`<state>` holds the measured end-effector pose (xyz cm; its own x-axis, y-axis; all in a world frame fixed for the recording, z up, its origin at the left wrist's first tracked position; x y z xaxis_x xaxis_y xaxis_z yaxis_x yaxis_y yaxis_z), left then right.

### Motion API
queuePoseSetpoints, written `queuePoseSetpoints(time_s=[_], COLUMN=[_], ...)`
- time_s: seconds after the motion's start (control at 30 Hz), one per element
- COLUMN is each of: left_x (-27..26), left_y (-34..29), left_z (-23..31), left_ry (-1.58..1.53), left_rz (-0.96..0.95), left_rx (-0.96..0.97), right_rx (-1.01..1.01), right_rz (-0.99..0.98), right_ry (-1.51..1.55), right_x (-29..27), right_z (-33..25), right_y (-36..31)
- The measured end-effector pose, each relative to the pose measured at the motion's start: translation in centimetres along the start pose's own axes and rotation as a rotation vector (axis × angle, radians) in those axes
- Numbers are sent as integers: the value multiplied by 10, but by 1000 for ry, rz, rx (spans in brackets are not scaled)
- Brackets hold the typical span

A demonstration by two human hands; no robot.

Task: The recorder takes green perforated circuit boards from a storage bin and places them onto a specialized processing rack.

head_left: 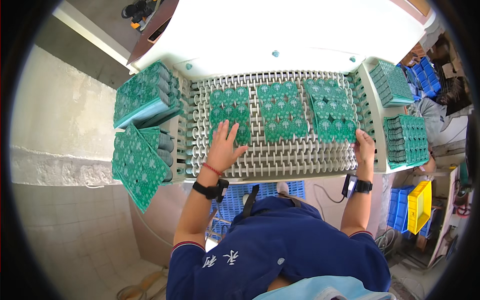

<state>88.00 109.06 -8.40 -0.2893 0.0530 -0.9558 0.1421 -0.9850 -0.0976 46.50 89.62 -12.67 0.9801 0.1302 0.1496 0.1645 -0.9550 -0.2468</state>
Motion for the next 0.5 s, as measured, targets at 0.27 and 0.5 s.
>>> queuePoseSetpoints(time_s=[0.27, 0.5], left_x=[-83, -99], left_y=[-147, -230], left_z=[21, -55], left_ry=[132, 114], left_rz=[769, 985], left_rx=[135, -631], right_rx=[89, 113], right_rz=[-361, -719], right_ry=[358, 293], right_x=[105, 285], right_z=[0, -27], right_y=[-64, -112])
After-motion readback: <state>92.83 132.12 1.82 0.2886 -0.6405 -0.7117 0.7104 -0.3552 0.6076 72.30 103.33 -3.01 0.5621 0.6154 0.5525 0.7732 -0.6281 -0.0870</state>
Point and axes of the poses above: each hand's wrist, its own y-axis towards the middle knuckle, its own x-axis out of the palm, z = x × y, the point moved 2 cm from there along y, towards the middle knuckle, and after that the axes turned 7 degrees about -z, right-handed, at the moved point
